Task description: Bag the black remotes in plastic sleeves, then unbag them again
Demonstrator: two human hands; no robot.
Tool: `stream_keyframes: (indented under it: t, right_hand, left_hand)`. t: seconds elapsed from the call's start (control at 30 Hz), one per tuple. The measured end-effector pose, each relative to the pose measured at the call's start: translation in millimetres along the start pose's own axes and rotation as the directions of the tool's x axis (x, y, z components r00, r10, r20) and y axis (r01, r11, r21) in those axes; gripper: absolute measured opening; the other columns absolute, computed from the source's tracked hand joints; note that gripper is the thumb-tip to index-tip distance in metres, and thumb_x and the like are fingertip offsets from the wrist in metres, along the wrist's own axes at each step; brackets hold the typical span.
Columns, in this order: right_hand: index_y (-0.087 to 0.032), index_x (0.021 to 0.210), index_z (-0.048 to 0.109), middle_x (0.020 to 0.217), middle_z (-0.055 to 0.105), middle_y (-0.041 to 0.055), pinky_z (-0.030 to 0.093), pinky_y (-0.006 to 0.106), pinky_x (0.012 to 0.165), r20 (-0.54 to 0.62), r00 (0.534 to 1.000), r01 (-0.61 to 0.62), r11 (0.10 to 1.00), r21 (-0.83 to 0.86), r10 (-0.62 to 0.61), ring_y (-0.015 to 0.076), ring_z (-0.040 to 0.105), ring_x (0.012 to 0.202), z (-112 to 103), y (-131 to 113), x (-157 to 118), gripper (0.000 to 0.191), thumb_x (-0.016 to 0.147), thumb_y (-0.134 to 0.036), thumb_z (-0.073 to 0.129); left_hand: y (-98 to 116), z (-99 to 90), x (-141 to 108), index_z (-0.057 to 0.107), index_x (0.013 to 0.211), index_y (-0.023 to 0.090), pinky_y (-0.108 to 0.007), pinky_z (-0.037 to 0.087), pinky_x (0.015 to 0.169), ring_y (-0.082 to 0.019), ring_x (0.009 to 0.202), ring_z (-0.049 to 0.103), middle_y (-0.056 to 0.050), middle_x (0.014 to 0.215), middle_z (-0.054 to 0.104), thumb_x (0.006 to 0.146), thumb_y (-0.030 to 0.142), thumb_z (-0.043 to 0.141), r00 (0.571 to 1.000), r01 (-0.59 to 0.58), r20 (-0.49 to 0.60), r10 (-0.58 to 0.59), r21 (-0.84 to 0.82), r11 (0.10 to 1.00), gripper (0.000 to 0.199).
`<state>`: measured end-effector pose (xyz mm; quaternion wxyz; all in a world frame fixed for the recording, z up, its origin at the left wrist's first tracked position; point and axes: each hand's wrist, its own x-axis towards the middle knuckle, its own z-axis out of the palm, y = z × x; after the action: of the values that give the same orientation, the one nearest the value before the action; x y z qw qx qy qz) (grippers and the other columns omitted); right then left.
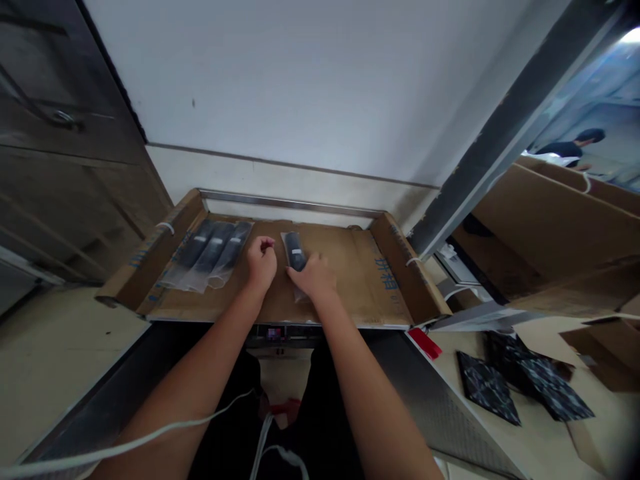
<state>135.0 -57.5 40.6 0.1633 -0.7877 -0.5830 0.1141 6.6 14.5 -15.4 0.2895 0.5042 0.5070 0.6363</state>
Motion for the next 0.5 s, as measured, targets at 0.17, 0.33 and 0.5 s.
stream_keyframes:
  t: [0.17, 0.33, 0.5]
  right_hand:
    - [-0.01, 0.115, 0.059, 0.109, 0.067, 0.0234, 0.051, 0.042, 0.082, 0.081, 0.996, -0.04, 0.999, 0.011, 0.039, 0.0357, 0.066, 0.103, 5.6, -16.4, 21.2, 0.055, 0.075, -0.047, 0.071]
    - [-0.018, 0.11, 0.055, 0.094, 0.068, 0.0104, 0.049, 0.034, 0.074, 0.0, 0.991, 0.128, 0.955, 0.267, -0.133, 0.0258, 0.066, 0.086, 14.0, 6.0, 12.1, 0.037, 0.077, -0.032, 0.066]
    - [-0.022, 0.097, 0.051, 0.078, 0.059, -0.0014, 0.045, 0.027, 0.065, -0.22, 0.954, 0.3, 0.712, 0.635, -0.206, 0.0169, 0.055, 0.069, 20.0, 27.3, -19.5, 0.031, 0.081, -0.044, 0.066]
  left_hand:
    - [-2.2, -3.4, 4.2, 0.058, 0.078, 0.019, -0.029, 0.047, 0.076, -0.016, 0.075, 0.058, 0.0, 0.076, 0.059, 0.073, 0.006, 0.049, 0.998, 0.045, -0.044, -0.046, -0.041, 0.998, 0.016]
    - [3.6, 0.1, 2.9, 0.057, 0.081, 0.018, -0.028, 0.049, 0.076, -0.015, 0.075, 0.059, -0.001, 0.079, 0.061, 0.076, 0.011, 0.054, 0.994, 0.099, -0.043, -0.101, -0.033, 0.995, 0.009]
    - [19.2, -3.7, -10.5, 0.06, 0.096, 0.018, -0.03, 0.05, 0.067, -0.018, 0.076, 0.063, -0.006, 0.088, 0.066, 0.095, 0.045, 0.042, 0.96, 0.121, 0.273, -0.061, -0.209, 0.97, 0.033]
